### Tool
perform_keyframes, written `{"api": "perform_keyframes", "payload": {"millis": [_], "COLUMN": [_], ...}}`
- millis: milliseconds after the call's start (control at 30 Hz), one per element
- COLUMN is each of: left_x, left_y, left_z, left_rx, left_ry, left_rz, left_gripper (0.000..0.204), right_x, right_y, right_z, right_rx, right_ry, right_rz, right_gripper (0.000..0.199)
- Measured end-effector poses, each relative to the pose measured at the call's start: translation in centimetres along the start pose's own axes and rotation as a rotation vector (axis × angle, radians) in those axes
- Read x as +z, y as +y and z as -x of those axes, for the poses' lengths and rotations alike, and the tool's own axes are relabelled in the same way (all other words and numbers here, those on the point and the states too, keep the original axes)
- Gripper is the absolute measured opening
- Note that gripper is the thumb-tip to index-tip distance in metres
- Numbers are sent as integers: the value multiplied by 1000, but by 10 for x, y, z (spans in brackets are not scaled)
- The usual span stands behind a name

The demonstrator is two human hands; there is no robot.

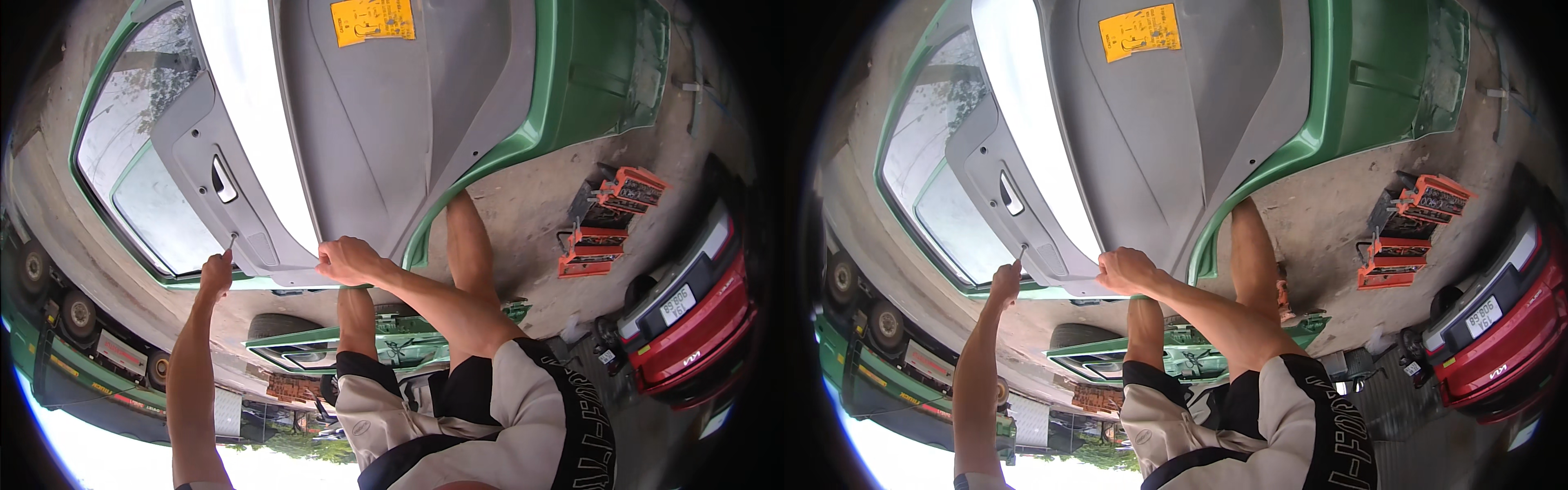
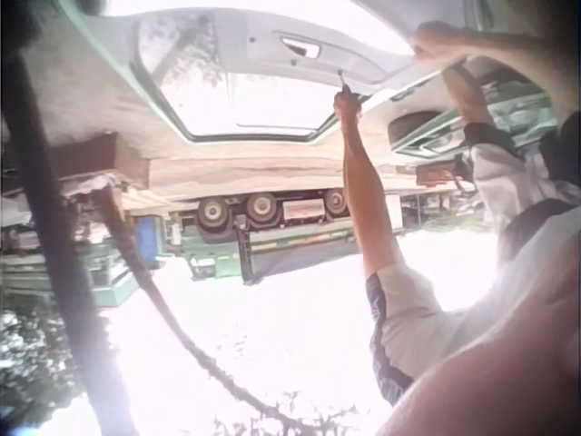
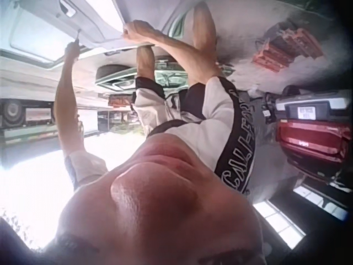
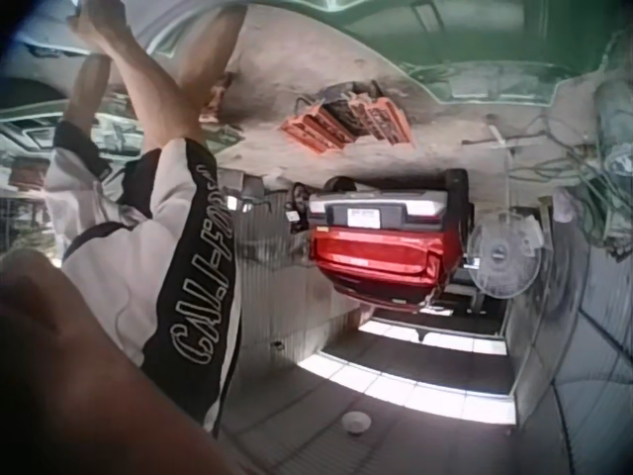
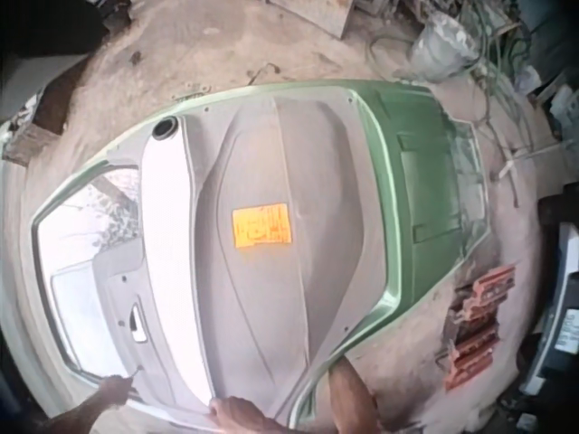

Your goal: The person unscrews and removes components from a green car door panel using a screwdriver. They remove a silver trim piece and then detach the inner plastic panel from the door frame by hand.

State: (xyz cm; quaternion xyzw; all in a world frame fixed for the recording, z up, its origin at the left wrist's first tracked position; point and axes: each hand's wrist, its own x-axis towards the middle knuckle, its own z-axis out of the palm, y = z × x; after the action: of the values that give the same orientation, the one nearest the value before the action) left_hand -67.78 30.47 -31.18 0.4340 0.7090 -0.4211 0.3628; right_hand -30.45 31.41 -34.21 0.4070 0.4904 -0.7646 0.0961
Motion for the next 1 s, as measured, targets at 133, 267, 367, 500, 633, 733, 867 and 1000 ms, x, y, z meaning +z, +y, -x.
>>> {"api": "perform_keyframes", "payload": {"millis": [133, 267, 367, 500, 633, 733, 867, 1000], "left_x": [-16, -37, -44, -22, -15, 0, -34, -19], "left_y": [8, -3, -1, 35, 46, 47, 63, -2], "left_z": [-1, -5, -7, 20, 36, 37, 33, 0], "left_rx": [-422, -532, -550, 8, 148, 114, 94, -459], "left_ry": [-483, -720, -652, -145, 117, 157, 21, -542], "left_rz": [856, 1157, 1024, 68, -338, -408, -161, 1181], "left_gripper": [53, 52, 48, 32, 20, 24, 29, 43], "right_x": [3, -4, -1, -8, -6, 3, -6, -4], "right_y": [5, -2, -1, -3, -4, -3, 0, -1], "right_z": [0, 3, 0, -6, -8, -12, -3, -10], "right_rx": [2, 33, 38, 67, 93, 62, 45, 34], "right_ry": [-53, -96, -50, 20, 3, 25, 112, 145], "right_rz": [6, 3, 18, 5, 49, 52, -2, 18], "right_gripper": [29, 30, 31, 34, 34, 35, 34, 33]}}
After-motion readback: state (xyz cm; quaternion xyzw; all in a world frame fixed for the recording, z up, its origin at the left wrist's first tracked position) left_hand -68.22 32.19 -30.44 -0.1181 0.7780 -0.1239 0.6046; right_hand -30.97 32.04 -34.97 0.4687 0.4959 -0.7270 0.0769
